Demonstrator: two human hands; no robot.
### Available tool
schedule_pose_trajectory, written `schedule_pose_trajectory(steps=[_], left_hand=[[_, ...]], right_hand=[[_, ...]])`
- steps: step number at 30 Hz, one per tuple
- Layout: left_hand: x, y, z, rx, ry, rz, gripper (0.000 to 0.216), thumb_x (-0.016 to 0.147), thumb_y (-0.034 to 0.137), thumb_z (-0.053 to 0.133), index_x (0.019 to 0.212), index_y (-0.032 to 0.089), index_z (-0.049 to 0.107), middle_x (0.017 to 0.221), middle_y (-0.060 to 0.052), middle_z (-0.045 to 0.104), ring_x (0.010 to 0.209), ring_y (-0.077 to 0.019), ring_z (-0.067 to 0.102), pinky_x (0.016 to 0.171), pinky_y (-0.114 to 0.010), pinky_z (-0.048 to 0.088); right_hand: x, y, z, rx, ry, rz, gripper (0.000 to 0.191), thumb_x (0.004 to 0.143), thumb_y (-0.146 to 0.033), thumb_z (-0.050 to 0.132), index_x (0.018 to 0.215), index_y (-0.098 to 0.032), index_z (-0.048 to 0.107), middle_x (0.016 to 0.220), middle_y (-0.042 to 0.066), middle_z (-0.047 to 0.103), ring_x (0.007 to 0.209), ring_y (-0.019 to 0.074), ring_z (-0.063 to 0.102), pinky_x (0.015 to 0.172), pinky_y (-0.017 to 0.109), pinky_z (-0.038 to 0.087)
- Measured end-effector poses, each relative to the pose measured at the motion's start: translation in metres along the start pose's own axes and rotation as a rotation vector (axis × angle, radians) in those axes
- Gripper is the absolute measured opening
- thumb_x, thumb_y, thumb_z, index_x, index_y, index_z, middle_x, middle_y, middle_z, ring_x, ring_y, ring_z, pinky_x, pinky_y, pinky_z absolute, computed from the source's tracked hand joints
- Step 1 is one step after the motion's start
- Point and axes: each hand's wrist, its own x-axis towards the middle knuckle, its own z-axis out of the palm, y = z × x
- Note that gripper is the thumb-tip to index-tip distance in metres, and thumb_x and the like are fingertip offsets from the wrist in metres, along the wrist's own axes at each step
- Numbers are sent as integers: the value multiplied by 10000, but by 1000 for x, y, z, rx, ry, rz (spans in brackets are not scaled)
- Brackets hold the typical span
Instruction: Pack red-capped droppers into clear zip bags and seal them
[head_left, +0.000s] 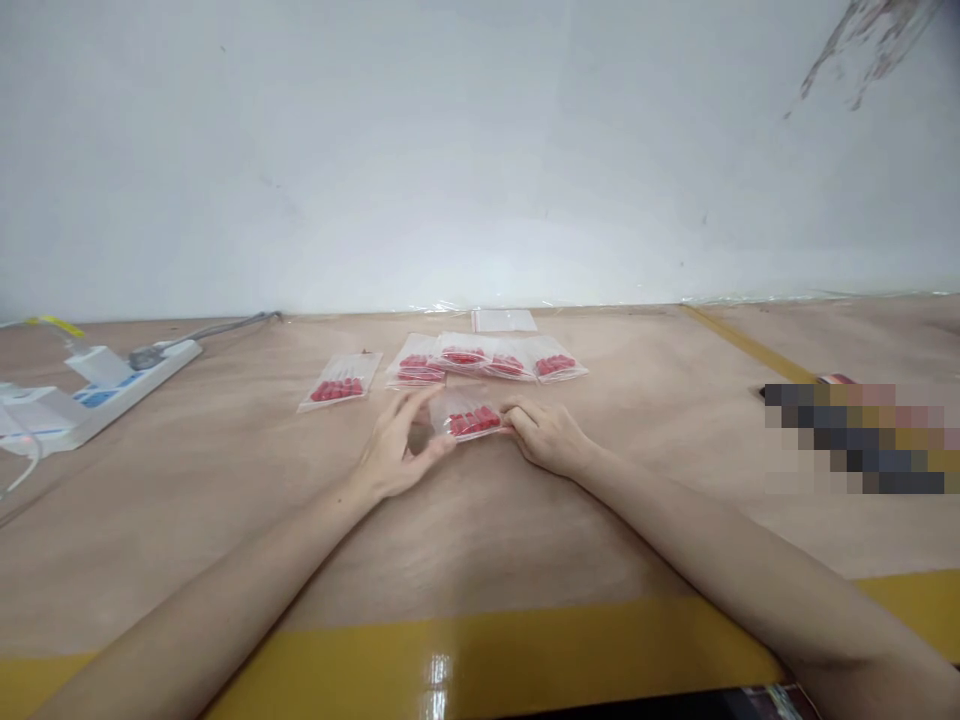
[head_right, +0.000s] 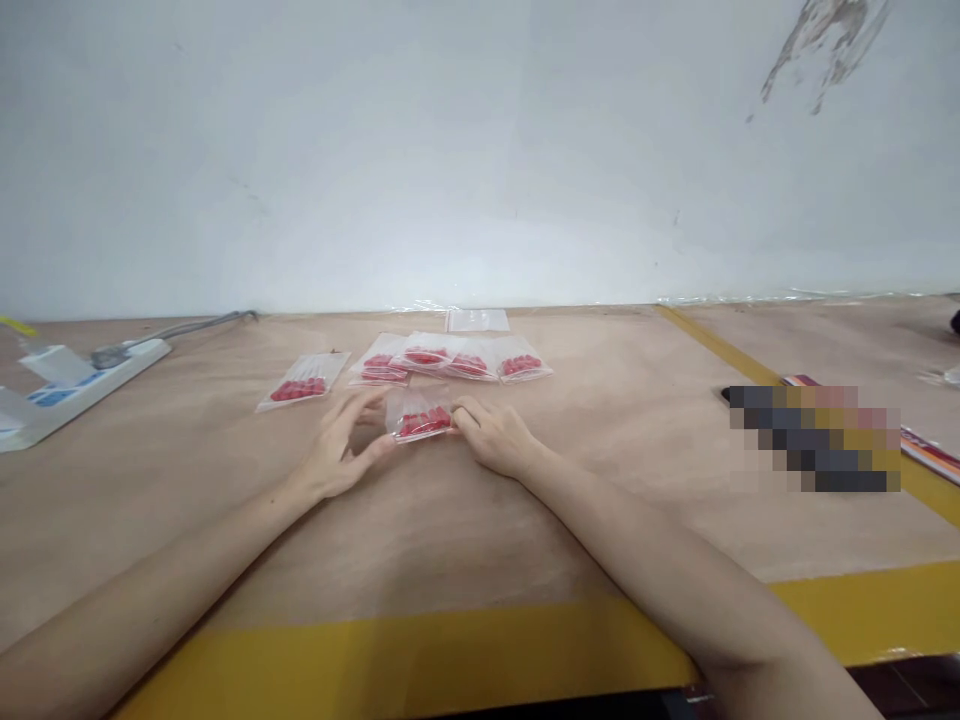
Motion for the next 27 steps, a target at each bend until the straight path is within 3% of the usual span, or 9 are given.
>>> schedule_pose_trajectory(steps=[3, 5, 8, 12, 15, 19, 24, 27], left_hand=[[7, 7, 1, -164, 27, -479, 546, 835, 430, 512, 1301, 185, 369, 900, -78, 605, 828, -214, 613, 711, -356, 534], [13, 12, 2, -405, 32, -738, 564, 813, 393, 565, 1299, 205, 349, 911, -76, 610, 809, -209, 619, 653, -327, 540], [19, 18, 1, -814, -34, -938, 586, 707, 249, 696, 1224, 224, 421, 1001, -73, 613, 800, -178, 632, 634, -268, 536], [17, 16, -3, -949, -156, -1006, 413, 576, 116, 747, 953, 153, 583, 767, -30, 649, 641, -126, 628, 607, -226, 517], [18, 1, -10, -920, -121, -959, 319, 513, 77, 731, 789, 145, 586, 645, 6, 626, 556, -119, 605, 540, -224, 497], [28, -34, -41, -793, -9, -840, 250, 526, 213, 737, 636, 159, 519, 520, 42, 552, 459, -118, 550, 458, -232, 440], [42, -87, -95, -502, 126, -820, 438, 441, 264, 769, 784, 187, 507, 637, 44, 565, 538, -116, 568, 513, -230, 458], [48, -113, -112, -234, 19, -815, 522, 460, 317, 747, 910, 189, 516, 716, 9, 580, 626, -150, 592, 556, -255, 486]], right_hand=[[0, -3, 2, 263, -67, 24, 190, 929, -206, 324, 836, -172, 486, 1064, 118, 595, 997, 170, 557, 713, 260, 448], [2, -6, 2, 388, -138, 29, 164, 915, -181, 335, 835, -181, 478, 1113, 123, 583, 1037, 176, 549, 776, 291, 464], [5, -12, -2, 512, -258, 48, 132, 906, -197, 377, 826, -192, 481, 1166, 99, 569, 999, 162, 573, 800, 291, 471], [7, -16, -9, 599, -334, 29, 80, 884, -258, 451, 868, -194, 497, 1175, 80, 559, 1014, 159, 561, 827, 281, 460], [6, -12, -10, 598, -267, 22, 135, 857, -290, 499, 939, -183, 498, 1123, 99, 556, 1000, 168, 544, 840, 300, 449], [3, -5, -7, 537, -212, 70, 103, 859, -256, 479, 911, -170, 502, 975, 87, 561, 828, 143, 549, 741, 282, 463], [3, -3, -5, 495, -192, 65, 61, 850, -198, 468, 860, -160, 514, 985, 91, 535, 766, 121, 532, 703, 259, 458], [3, -4, -4, 495, -185, 72, 56, 839, -179, 474, 865, -156, 518, 983, 90, 530, 767, 121, 527, 700, 255, 456]])
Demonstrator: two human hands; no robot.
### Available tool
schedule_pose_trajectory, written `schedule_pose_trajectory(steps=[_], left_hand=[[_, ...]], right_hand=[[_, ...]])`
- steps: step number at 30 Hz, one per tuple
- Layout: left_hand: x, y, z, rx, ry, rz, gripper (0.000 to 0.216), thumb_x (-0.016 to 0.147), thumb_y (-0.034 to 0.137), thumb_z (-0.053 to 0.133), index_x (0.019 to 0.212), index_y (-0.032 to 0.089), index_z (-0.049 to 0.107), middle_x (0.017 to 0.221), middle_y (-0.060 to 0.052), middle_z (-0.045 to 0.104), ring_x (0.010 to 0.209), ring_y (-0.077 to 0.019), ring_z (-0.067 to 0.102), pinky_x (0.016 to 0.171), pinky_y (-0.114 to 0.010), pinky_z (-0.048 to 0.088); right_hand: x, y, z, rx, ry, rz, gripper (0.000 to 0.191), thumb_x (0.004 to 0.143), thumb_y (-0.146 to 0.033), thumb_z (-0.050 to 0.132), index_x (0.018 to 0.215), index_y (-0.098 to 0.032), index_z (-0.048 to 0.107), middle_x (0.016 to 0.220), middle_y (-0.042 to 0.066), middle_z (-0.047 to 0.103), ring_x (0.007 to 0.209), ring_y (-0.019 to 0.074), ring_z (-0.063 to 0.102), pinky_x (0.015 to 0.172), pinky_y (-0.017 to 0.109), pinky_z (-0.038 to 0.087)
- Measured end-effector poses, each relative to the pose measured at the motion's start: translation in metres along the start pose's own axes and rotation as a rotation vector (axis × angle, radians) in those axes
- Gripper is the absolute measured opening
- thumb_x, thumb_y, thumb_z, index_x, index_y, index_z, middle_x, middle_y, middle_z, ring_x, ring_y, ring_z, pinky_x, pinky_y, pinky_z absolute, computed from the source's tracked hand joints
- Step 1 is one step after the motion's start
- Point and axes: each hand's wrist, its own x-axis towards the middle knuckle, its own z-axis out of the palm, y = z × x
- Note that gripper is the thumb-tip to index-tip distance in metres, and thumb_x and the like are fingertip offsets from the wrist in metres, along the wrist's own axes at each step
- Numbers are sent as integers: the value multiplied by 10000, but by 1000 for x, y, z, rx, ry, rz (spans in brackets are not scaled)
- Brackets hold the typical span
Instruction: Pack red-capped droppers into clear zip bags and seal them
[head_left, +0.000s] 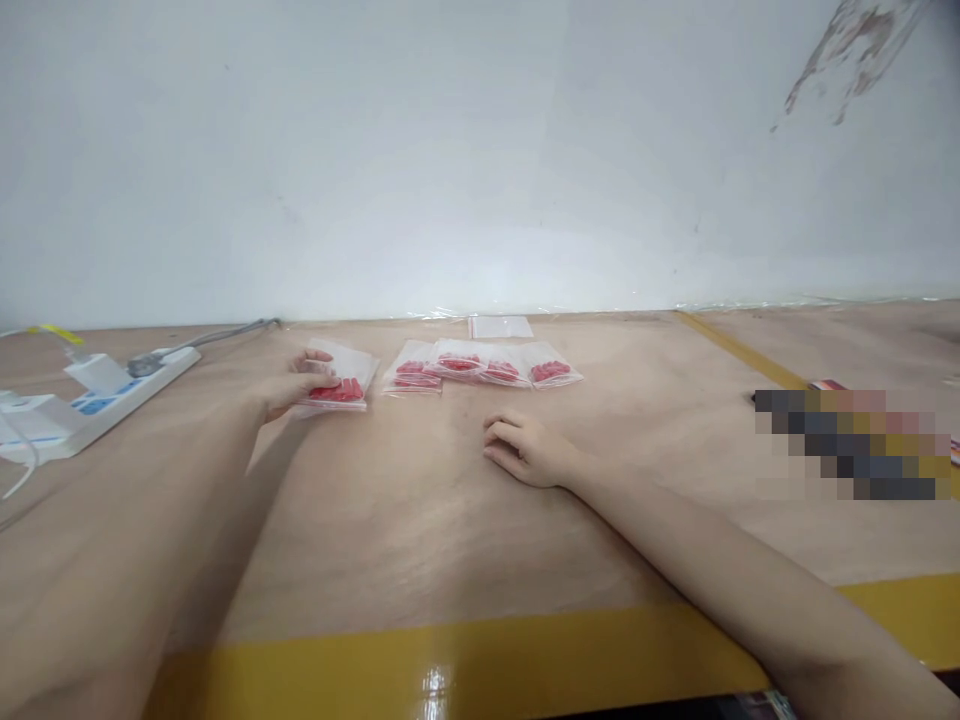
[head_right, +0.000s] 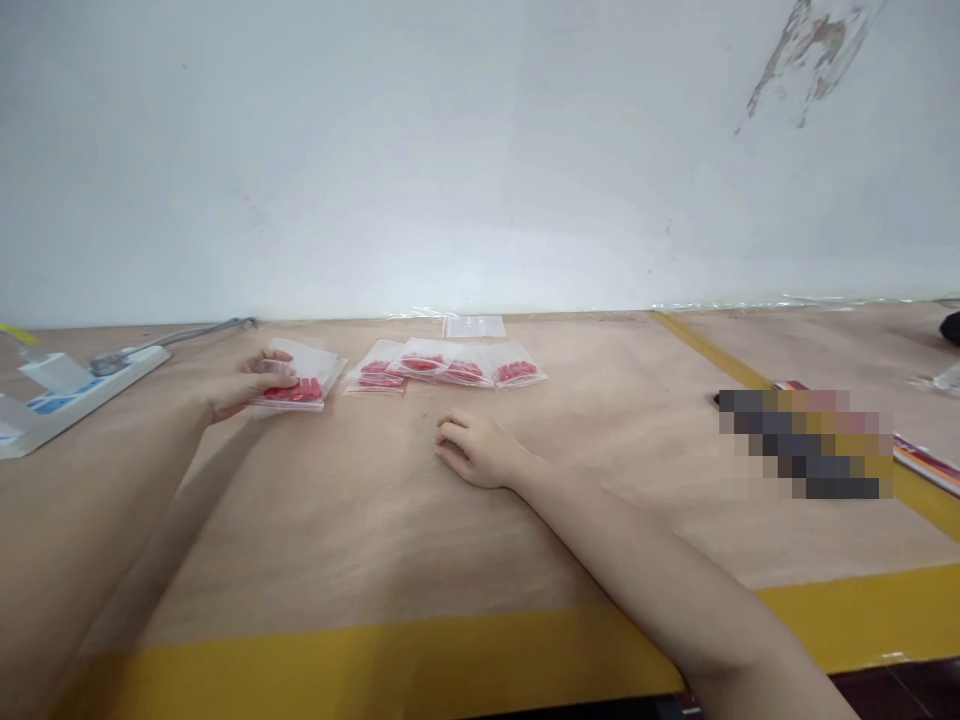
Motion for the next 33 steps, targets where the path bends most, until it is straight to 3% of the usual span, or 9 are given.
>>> schedule_pose_trajectory(steps=[6, 8, 11, 13, 16, 20, 26, 29, 33], left_hand=[[10, 1, 7, 637, 105, 185, 494, 533, 375, 697, 957, 147, 584, 976, -112, 563, 952, -312, 548, 786, -427, 473], [4, 12, 28, 681, 152, 366, 440, 596, 335, 652, 998, 169, 585, 1085, -98, 537, 1055, -292, 501, 915, -424, 407], [-3, 28, 70, 646, 116, 808, 382, 731, 336, 540, 1071, 165, 575, 1133, -90, 545, 1091, -248, 490, 973, -392, 369], [-2, 35, 97, 633, 78, 932, 401, 738, 324, 536, 1102, 160, 573, 1172, -100, 534, 1108, -251, 485, 975, -392, 369], [6, 37, 122, 610, 51, 961, 254, 780, 285, 502, 949, 156, 642, 1063, -97, 591, 1006, -229, 547, 902, -369, 425], [4, 33, 129, 540, 65, 1034, 221, 850, 256, 447, 787, 157, 635, 880, -75, 634, 841, -178, 589, 790, -315, 467], [-51, 23, 133, 468, 36, 1179, 142, 876, 182, 430, 877, 168, 571, 966, -66, 646, 931, -160, 603, 824, -292, 475], [-77, 16, 139, 398, -46, 1210, 107, 872, 162, 450, 891, 161, 556, 963, -74, 641, 948, -156, 604, 836, -278, 486], [-95, 10, 144, 383, -121, 1200, 124, 882, 183, 448, 925, 172, 564, 958, -64, 644, 937, -154, 614, 825, -270, 502]], right_hand=[[0, 2, 2, 5, 15, 6, 55, 831, -171, 473, 832, -155, 526, 980, 90, 528, 747, 120, 522, 691, 262, 459], [0, 2, 3, 3, 15, 4, 54, 831, -171, 476, 830, -154, 527, 982, 89, 527, 749, 118, 521, 695, 260, 458], [0, 2, 3, -5, 13, 4, 50, 832, -175, 478, 828, -158, 525, 963, 83, 527, 765, 123, 522, 703, 261, 456], [0, 2, 2, -14, 14, 5, 51, 834, -175, 476, 827, -160, 524, 956, 81, 527, 756, 121, 521, 701, 260, 456], [0, 1, 1, -25, 20, 7, 53, 833, -174, 474, 817, -158, 522, 959, 81, 527, 731, 114, 521, 693, 254, 456], [-1, 2, 4, -49, 46, 29, 43, 831, -174, 475, 828, -164, 517, 948, 76, 531, 774, 126, 539, 709, 260, 461], [-2, 14, 10, -46, 399, 192, 328, 811, -172, 494, 1131, -157, 426, 1101, 132, 479, 715, 119, 565, 642, 276, 495], [-5, 21, 3, -203, 308, 32, 294, 835, -214, 501, 1125, -170, 476, 1102, 123, 523, 833, 153, 577, 678, 275, 496], [-13, 27, -8, -472, 133, -240, 210, 900, -179, 384, 945, -186, 589, 927, 72, 623, 746, 125, 580, 632, 244, 465]])
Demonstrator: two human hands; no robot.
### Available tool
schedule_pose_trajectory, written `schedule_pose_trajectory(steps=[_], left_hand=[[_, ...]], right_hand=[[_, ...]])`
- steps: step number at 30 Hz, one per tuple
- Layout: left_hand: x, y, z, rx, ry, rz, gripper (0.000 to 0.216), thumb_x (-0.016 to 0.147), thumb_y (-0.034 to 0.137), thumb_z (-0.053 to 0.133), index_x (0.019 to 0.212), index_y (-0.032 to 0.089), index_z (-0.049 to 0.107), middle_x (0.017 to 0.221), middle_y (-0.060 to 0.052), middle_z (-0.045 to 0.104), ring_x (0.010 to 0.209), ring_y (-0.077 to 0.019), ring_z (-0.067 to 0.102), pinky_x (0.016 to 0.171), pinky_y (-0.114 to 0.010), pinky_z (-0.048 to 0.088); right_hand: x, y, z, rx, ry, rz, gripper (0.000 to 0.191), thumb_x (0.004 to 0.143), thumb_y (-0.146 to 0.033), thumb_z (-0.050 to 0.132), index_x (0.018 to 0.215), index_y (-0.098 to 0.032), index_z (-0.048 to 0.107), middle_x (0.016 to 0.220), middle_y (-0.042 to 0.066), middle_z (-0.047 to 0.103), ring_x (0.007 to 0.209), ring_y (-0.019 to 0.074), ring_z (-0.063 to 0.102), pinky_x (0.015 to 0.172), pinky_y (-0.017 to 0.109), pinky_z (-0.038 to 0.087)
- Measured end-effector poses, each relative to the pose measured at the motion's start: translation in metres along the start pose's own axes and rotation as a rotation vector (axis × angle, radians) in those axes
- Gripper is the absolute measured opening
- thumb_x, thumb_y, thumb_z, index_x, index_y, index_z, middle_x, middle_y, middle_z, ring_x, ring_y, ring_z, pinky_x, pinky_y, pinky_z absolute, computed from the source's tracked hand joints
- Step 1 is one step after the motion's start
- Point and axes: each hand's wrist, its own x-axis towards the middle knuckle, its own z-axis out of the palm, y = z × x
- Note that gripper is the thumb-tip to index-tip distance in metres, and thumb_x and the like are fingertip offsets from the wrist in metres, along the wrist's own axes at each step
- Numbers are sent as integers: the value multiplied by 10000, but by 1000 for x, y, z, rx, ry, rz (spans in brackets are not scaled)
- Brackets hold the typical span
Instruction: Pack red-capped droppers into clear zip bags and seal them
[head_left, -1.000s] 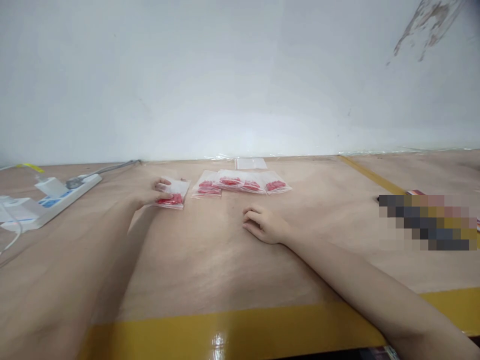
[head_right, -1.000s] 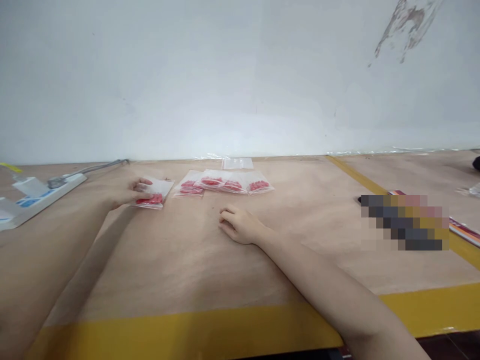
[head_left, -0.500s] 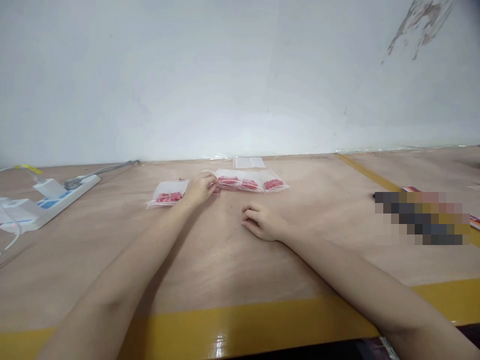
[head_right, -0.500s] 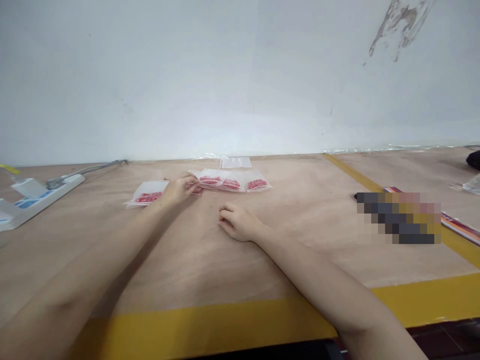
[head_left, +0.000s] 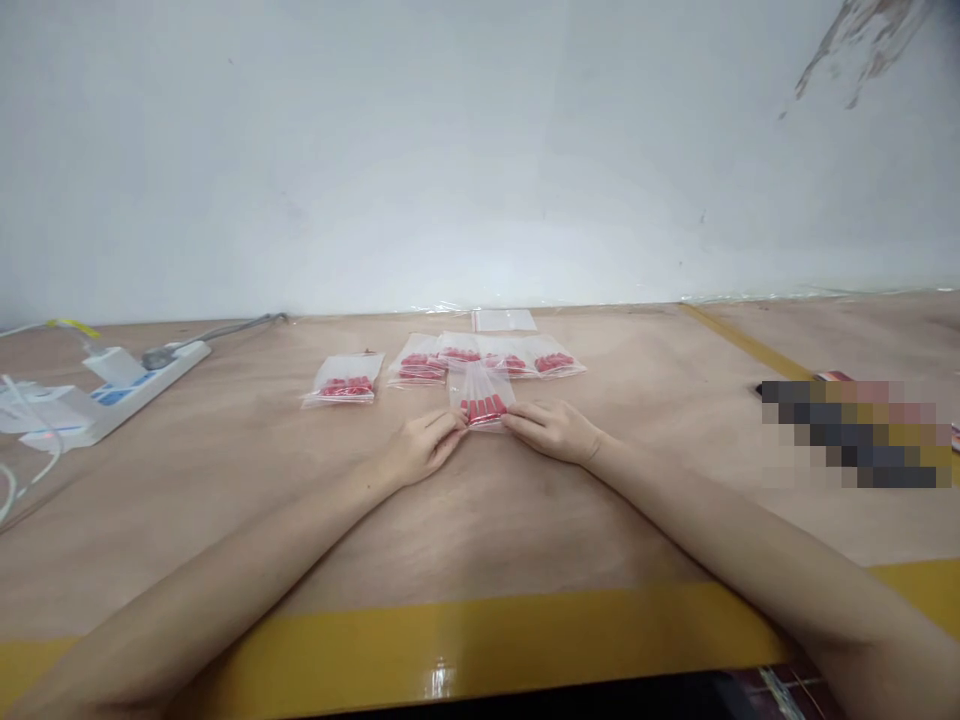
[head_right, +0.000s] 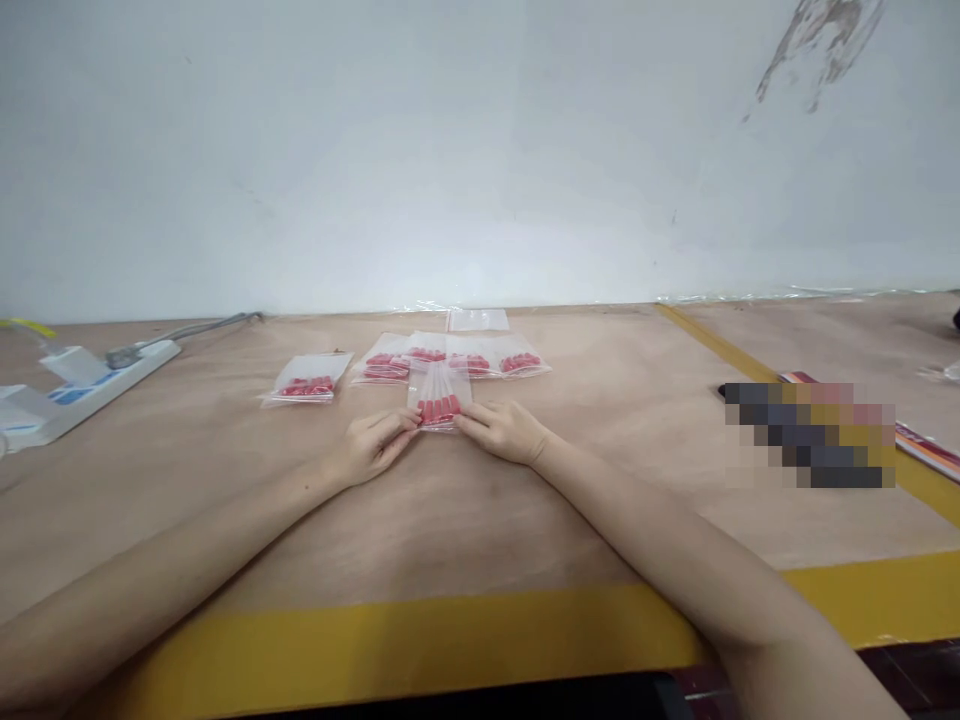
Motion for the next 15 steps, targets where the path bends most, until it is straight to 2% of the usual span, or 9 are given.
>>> schedule_pose_trajectory(steps=[3, 8, 11, 15], left_hand=[[-2, 2, 1, 15, -55, 50, 121, 879, 202, 467, 913, 180, 582, 907, -47, 656, 881, -147, 629, 803, -259, 508], [-1, 3, -4, 173, -22, 173, 141, 855, 248, 525, 955, 184, 601, 928, -47, 658, 818, -142, 636, 751, -248, 521], [0, 4, -10, 331, -9, 281, 131, 857, 193, 507, 937, 175, 610, 910, -45, 668, 774, -143, 644, 704, -245, 529], [-2, 3, -18, 430, -33, 353, 130, 861, 145, 478, 877, 164, 606, 874, -49, 674, 703, -141, 640, 621, -236, 511]], right_hand=[[-6, 1, -4, -54, 3, -56, 247, 907, -154, 362, 893, -176, 607, 860, 57, 632, 697, 105, 567, 600, 226, 430], [-8, -8, -9, -125, -12, 25, 237, 901, -204, 411, 810, -209, 630, 735, 3, 617, 590, 73, 510, 525, 219, 325], [-6, -15, -12, -137, -46, 70, 245, 900, -226, 425, 775, -210, 635, 699, 2, 608, 607, 76, 510, 539, 224, 301], [-4, -19, -14, -146, 0, 76, 251, 893, -226, 442, 730, -195, 631, 661, 1, 595, 599, 83, 496, 538, 232, 287]])
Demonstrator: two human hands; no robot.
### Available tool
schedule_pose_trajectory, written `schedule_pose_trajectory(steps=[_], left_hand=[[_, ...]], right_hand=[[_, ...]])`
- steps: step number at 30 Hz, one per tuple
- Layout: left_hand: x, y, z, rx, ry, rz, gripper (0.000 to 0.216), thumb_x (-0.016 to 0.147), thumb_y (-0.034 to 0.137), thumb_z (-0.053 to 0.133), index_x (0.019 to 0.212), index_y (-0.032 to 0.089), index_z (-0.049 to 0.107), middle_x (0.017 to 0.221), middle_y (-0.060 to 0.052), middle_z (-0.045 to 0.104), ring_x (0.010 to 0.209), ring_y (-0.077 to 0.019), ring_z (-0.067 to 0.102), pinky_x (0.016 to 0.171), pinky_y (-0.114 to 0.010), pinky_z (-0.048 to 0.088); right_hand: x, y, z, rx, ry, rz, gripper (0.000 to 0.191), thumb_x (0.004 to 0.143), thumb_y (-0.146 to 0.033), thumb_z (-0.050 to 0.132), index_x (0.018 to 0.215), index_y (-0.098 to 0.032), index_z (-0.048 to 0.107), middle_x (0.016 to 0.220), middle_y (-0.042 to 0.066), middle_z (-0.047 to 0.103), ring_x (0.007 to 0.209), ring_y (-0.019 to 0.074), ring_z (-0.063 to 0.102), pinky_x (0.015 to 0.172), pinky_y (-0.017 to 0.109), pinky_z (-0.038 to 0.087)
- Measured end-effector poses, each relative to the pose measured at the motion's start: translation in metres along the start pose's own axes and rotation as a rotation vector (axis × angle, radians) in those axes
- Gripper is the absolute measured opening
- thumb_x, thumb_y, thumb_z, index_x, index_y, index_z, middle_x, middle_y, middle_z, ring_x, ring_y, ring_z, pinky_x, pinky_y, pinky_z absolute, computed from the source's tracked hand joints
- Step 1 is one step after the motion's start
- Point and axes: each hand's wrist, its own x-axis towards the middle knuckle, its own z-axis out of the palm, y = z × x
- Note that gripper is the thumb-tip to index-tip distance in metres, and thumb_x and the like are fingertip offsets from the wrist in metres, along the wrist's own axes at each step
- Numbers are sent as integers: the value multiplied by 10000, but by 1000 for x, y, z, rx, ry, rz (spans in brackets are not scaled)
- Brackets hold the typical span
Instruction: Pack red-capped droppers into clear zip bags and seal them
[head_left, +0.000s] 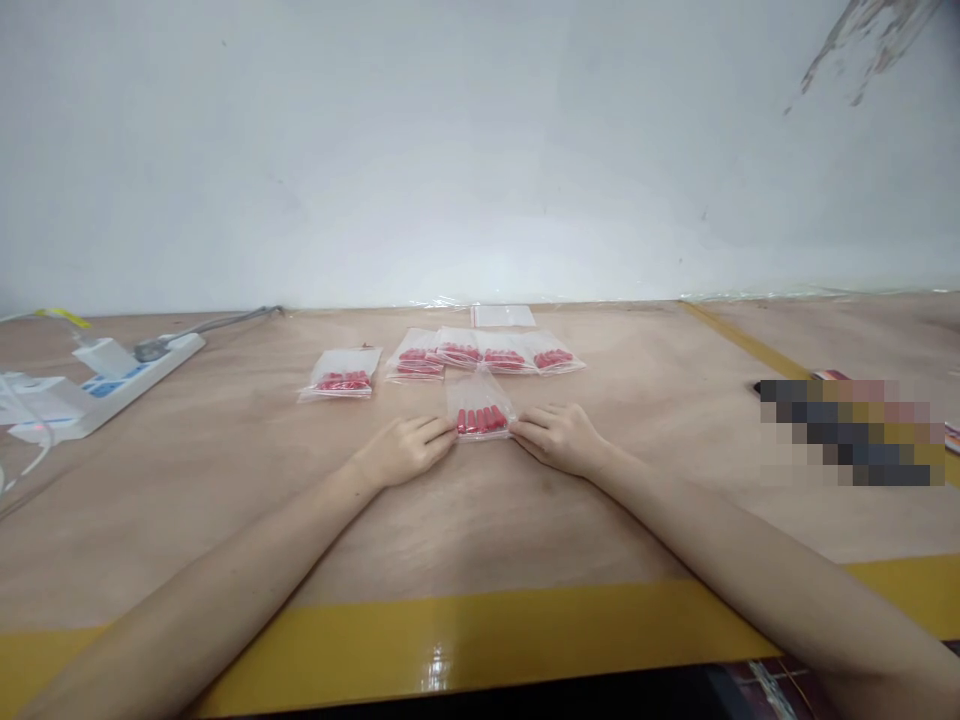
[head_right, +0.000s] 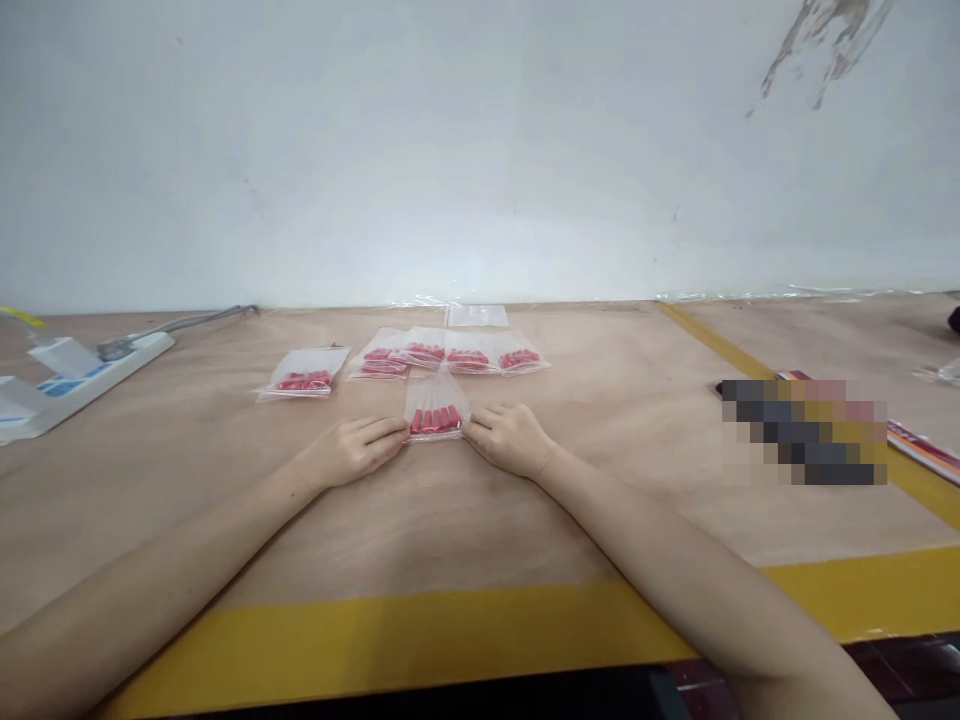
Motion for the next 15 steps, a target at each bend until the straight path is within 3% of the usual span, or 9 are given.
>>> schedule_pose_trajectory(steps=[8, 15], left_hand=[[2, -1, -3, 52, -7, 7, 137, 859, 150, 469, 795, 166, 589, 802, -28, 674, 601, -121, 610, 557, -234, 469], [3, -1, -4, 52, 5, 0, 143, 866, 162, 466, 806, 154, 596, 804, -24, 673, 632, -118, 624, 567, -223, 478]], right_hand=[[8, -5, 2, -14, -1, -21, 238, 887, -244, 447, 743, -200, 631, 718, 6, 607, 681, 101, 508, 553, 246, 297], [40, -28, 23, -47, 12, -123, 223, 880, -179, 446, 719, -174, 601, 713, 8, 591, 675, 109, 471, 525, 270, 243]])
